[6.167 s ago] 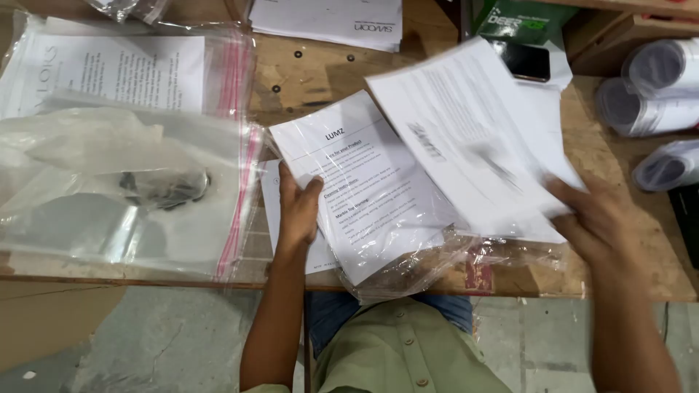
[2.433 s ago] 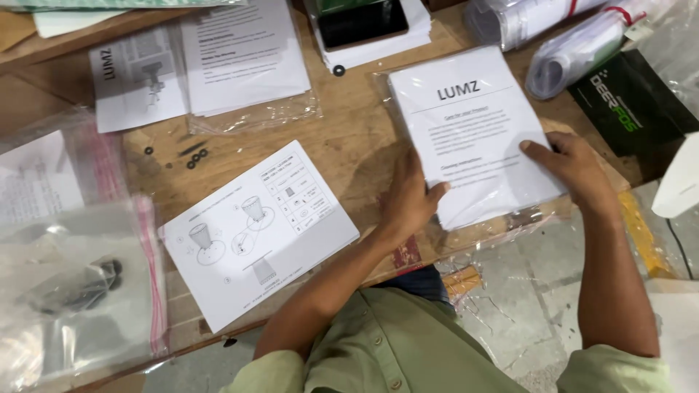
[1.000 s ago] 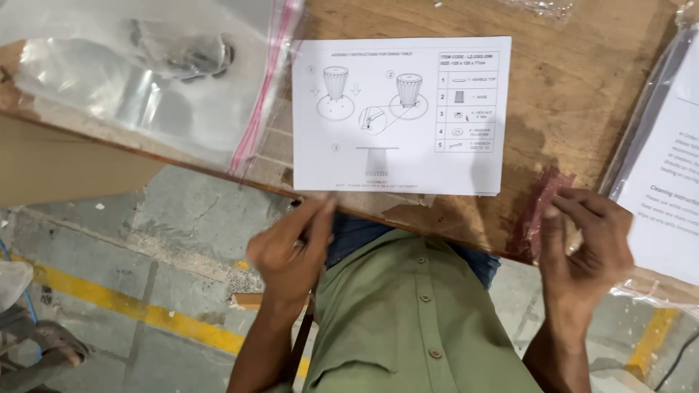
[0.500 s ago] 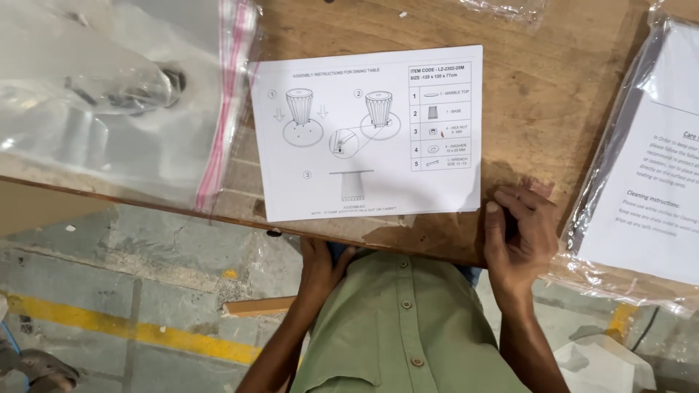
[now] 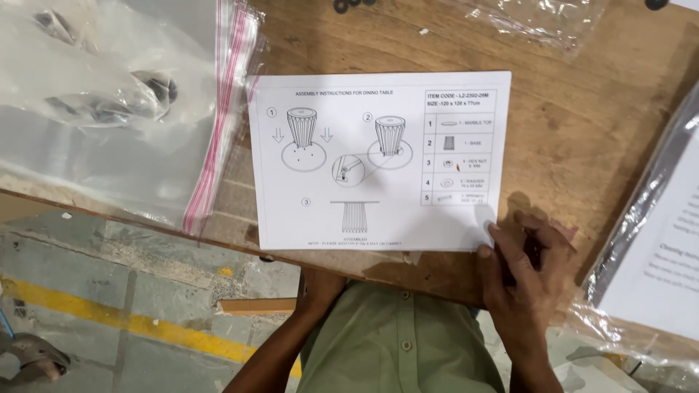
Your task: The person stands at a workbench flipping through printed instruction sheets for a LUMZ product, turning pages and reading the assembly and care instructions. They also handle plastic bags containing parts and move small hardware pieces on the bench while referring to the papers.
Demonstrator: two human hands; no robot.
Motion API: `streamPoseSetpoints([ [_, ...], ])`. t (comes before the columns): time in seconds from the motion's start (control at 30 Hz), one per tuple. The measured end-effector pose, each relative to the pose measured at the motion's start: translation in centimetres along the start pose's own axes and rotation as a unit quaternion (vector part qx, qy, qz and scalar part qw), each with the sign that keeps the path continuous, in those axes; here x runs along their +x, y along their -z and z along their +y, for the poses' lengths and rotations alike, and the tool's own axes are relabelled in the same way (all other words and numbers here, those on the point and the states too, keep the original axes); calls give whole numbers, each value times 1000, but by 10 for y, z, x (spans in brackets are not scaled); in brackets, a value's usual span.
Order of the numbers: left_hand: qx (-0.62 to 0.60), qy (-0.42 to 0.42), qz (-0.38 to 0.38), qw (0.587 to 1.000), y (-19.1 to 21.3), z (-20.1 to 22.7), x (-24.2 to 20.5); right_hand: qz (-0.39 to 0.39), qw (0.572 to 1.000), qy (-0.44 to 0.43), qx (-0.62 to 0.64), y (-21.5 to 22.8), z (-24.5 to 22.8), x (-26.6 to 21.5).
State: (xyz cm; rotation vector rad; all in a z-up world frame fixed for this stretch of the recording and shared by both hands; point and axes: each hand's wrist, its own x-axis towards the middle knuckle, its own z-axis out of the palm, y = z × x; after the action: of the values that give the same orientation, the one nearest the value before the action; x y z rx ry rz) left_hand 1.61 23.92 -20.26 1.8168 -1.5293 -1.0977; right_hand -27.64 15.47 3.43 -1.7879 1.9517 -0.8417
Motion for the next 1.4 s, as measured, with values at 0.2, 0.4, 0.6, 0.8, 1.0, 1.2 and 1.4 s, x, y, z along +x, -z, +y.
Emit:
streamPoseSetpoints([
  [0.2, -45, 27, -27, 998, -15, -11, -5, -21, 999, -8, -41, -1, -5, 8],
  [0.4, -84, 48, -54, 994, -23, -14, -8, -19, 999, -17, -47, -3, -1, 9],
  [0.6, -117, 76, -39, 989, -16, -23, -25, -28, 999, -30, -25, -4, 4, 2],
  [0.8, -115, 97, -36, 988, -33, -75, -57, -48, 996, -63, -37, -8, -6, 7],
  [1.0, -44, 59, -31, 997, -15, -52, -52, -61, 994, -80, -48, -7, -6, 9],
  [1.2, -19, 71, -75, 994, -13, -16, -44, -63, 995, -63, -48, -6, -7, 12],
  [1.4, 13, 88, -89, 992, -4, -4, -43, -64, 995, -58, -41, -7, -8, 11],
])
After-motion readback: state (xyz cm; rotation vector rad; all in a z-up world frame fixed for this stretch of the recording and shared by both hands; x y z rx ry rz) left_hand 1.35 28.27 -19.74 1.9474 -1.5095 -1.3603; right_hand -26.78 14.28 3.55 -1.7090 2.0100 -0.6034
